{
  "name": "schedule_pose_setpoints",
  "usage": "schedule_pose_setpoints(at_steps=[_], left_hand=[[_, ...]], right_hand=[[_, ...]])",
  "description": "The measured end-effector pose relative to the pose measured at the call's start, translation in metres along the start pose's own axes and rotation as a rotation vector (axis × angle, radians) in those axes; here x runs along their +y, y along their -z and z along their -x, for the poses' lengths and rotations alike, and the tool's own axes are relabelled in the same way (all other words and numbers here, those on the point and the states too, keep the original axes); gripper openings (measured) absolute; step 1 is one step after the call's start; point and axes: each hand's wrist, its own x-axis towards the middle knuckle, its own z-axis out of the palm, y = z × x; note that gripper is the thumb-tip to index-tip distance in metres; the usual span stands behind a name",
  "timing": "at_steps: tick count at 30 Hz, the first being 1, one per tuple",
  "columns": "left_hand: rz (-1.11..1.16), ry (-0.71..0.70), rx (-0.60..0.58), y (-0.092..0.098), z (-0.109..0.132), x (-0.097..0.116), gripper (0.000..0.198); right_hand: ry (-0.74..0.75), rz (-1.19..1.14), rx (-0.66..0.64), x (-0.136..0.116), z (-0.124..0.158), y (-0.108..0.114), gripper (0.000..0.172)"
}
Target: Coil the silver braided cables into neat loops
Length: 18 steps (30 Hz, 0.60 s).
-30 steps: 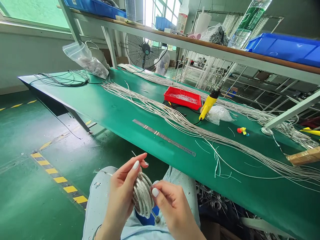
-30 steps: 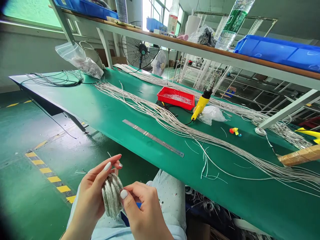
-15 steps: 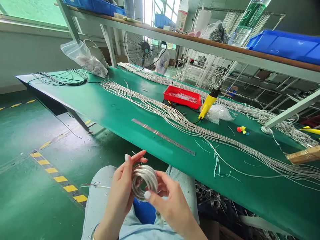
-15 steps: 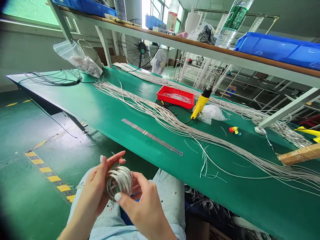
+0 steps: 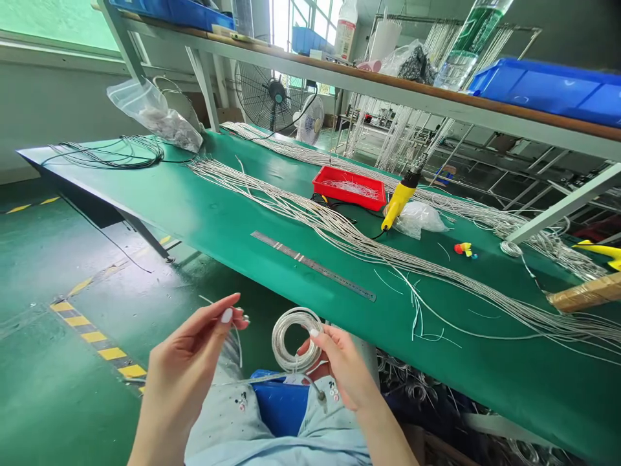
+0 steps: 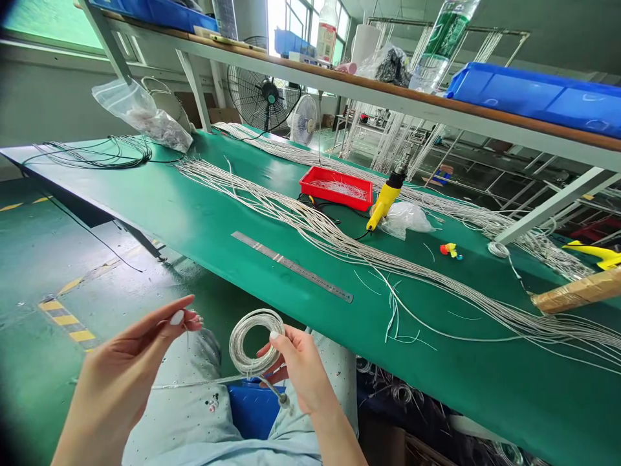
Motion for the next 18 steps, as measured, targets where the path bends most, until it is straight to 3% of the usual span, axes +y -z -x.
schedule_pose_setpoints(at_steps=[5, 6, 9, 10, 18], left_hand=[[0.043, 0.017, -0.174, -0.021, 0.016, 0.010, 0.088], [0.046, 0.030, -0.178, -0.023, 0.017, 0.009, 0.084], [-0.045, 0.017, -0.172, -0.022, 0.014, 0.001, 0.031], [-0.083, 0.002, -0.180, -0.020, 0.011, -0.002, 0.022], [-0.358, -0.334, -0.320, -0.011, -0.005, -0.018, 0.013]], right_hand=[[-0.004, 0.059, -0.047, -0.001, 0.001, -0.004, 0.033], [-0.007, 0.066, -0.051, -0.001, 0.001, -0.004, 0.034], [-0.006, 0.079, -0.063, -0.003, 0.002, -0.005, 0.034], [-0.005, 0.079, -0.066, -0.003, 0.002, -0.005, 0.035], [-0.008, 0.100, -0.080, -0.006, 0.005, -0.006, 0.033]])
